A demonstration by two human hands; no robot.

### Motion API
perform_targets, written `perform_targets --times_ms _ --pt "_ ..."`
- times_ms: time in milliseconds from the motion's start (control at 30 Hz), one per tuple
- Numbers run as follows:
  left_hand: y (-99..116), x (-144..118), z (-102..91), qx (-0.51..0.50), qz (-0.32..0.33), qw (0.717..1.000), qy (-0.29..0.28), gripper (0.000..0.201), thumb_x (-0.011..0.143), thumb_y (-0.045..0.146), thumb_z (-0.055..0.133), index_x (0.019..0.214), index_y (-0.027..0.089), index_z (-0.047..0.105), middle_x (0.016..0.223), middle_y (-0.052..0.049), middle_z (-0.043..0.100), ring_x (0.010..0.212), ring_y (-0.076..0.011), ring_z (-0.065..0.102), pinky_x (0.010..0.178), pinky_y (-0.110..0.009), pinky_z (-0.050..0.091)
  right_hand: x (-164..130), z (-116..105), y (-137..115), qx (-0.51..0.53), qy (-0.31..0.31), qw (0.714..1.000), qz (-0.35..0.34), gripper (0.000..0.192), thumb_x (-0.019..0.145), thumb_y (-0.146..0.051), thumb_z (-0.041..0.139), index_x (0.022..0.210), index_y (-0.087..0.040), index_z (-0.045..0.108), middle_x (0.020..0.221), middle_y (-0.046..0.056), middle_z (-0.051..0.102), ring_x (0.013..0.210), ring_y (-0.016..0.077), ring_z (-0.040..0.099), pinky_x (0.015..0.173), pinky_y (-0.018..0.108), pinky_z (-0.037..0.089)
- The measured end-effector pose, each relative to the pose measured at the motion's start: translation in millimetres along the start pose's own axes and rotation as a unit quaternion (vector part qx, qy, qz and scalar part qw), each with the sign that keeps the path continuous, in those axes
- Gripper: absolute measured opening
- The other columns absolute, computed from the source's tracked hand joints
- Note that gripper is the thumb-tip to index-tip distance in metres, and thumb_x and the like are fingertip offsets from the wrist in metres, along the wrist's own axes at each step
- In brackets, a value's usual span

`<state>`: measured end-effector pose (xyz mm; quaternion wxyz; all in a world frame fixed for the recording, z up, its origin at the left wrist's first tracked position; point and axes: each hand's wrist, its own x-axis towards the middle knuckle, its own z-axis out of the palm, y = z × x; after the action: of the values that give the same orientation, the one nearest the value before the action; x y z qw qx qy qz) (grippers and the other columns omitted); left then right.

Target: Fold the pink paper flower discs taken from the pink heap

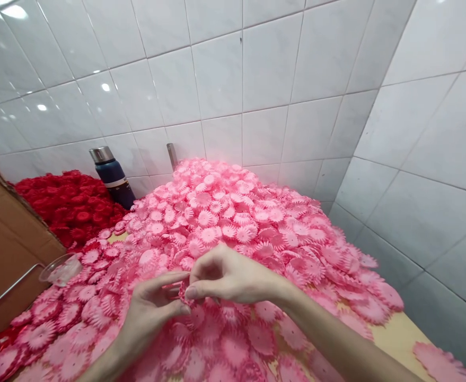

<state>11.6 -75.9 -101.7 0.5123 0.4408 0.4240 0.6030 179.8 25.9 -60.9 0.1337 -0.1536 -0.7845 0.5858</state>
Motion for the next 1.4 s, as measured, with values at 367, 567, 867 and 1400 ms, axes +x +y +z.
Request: perform_targets --times_ms 367,567,867,1400 --pt "-3 0 -3.2 -0.010 -0.011 1.000 0.013 0.036 0.065 0.007 0.082 0.096 0.025 0.078 0.093 -0.003 0.076 0.076 -0.0162 0.071 0.065 -0.022 0.061 -3 4 -12 -0.081 0.055 0.995 -0.003 0.012 0.084 -0.024 0.060 0.074 -0.017 0.062 0.067 0.000 0.060 0.059 0.0104 0.052 0.055 0.023 0.041" --pt "-5 -1 -3.7 -0.024 -0.020 1.000 0.002 0.036 0.067 0.009 0.082 0.099 0.024 0.076 0.093 -0.004 0.076 0.079 -0.0173 0.072 0.068 -0.023 0.061 -4 4 -14 -0.132 0.025 0.990 -0.031 0.017 0.082 -0.014 0.055 0.078 -0.017 0.071 0.070 0.001 0.066 0.062 0.0119 0.055 0.057 0.024 0.042" --pt "-8 0 -2.3 -0.016 -0.004 1.000 -0.025 0.036 0.068 0.010 0.082 0.101 0.022 0.075 0.095 -0.005 0.076 0.085 -0.0189 0.072 0.074 -0.025 0.060 -5 7 -10 -0.185 0.016 0.982 -0.030 0.016 0.079 -0.010 0.050 0.071 -0.016 0.063 0.064 -0.001 0.060 0.057 0.0090 0.049 0.053 0.022 0.038" --pt "-4 -2 -1.0 0.047 0.011 0.997 0.065 0.026 0.068 0.020 0.082 0.093 0.019 0.079 0.083 -0.005 0.079 0.072 -0.0164 0.072 0.067 -0.022 0.057 -5 8 -17 -0.246 0.068 0.967 -0.001 0.014 0.084 -0.017 0.052 0.073 -0.017 0.061 0.068 0.000 0.061 0.061 0.0111 0.050 0.058 0.024 0.040"
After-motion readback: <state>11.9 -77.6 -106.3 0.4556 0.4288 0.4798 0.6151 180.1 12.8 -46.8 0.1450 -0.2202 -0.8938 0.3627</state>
